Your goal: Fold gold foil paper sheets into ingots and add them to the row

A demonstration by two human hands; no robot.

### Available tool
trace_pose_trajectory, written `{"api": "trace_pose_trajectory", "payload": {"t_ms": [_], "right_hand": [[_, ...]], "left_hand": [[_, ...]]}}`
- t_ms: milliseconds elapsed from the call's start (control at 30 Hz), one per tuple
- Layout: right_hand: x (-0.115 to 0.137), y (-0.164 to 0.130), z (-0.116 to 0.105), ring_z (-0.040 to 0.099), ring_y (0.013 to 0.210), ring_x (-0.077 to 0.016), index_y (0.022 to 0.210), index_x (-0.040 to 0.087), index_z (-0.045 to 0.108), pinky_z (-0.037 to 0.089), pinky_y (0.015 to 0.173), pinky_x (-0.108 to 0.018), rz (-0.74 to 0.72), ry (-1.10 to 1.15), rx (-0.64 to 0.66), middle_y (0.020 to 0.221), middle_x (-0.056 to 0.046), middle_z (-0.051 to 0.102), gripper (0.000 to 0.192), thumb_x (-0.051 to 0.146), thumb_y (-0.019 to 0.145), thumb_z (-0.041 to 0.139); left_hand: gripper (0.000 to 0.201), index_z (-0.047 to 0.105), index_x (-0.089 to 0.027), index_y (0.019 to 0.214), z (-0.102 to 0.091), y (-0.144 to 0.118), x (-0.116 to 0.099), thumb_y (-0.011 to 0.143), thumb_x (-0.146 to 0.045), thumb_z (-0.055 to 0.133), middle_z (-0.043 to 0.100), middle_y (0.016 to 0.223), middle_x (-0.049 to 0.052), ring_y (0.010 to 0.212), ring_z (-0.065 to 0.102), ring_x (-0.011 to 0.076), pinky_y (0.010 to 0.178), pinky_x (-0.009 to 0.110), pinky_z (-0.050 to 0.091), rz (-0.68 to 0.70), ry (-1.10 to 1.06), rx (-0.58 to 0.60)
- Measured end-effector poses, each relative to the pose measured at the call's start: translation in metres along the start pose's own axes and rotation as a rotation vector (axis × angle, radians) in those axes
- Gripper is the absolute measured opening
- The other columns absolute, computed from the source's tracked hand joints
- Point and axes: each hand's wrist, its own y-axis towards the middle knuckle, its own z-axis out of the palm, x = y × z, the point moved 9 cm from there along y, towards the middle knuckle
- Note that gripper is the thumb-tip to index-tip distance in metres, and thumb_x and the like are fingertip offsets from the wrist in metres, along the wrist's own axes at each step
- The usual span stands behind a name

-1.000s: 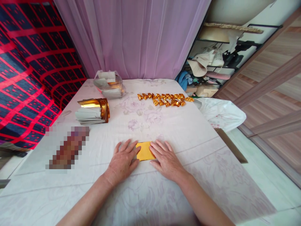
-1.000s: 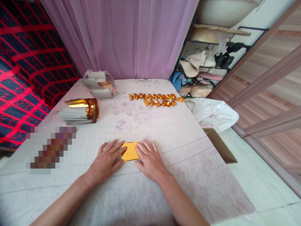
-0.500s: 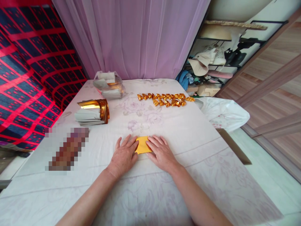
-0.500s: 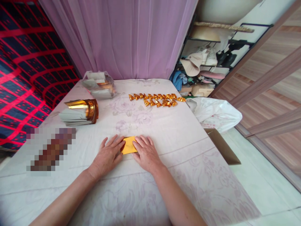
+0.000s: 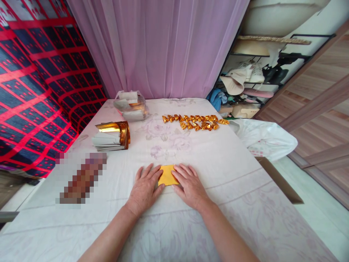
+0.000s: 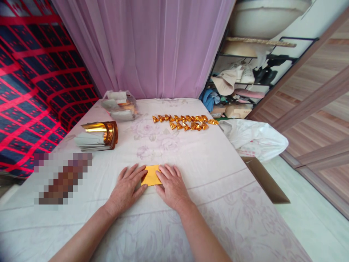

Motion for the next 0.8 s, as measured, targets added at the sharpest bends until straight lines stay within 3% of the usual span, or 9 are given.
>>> {"api": "trace_pose_trajectory", "payload": {"t_ms": [800], "right_hand": [[-0.0001,0.0000,0.0000,0.042,0.134,-0.0272,0.127,0.020,0.060,0.027,0.114,-0.052,-0.018,-0.007,-0.031,0.141,-0.009,0.054,0.039,0.031,0.090,0.058]], "left_hand": [[0.043,0.054,-0.023,0.132,0.0050,-0.0002,0.0044,0.092,-0.038,0.052,0.052,0.145,0.005,0.138,0.039,0.0324,0.111,0.058,0.027,0.010,0.020,0.004]]}}
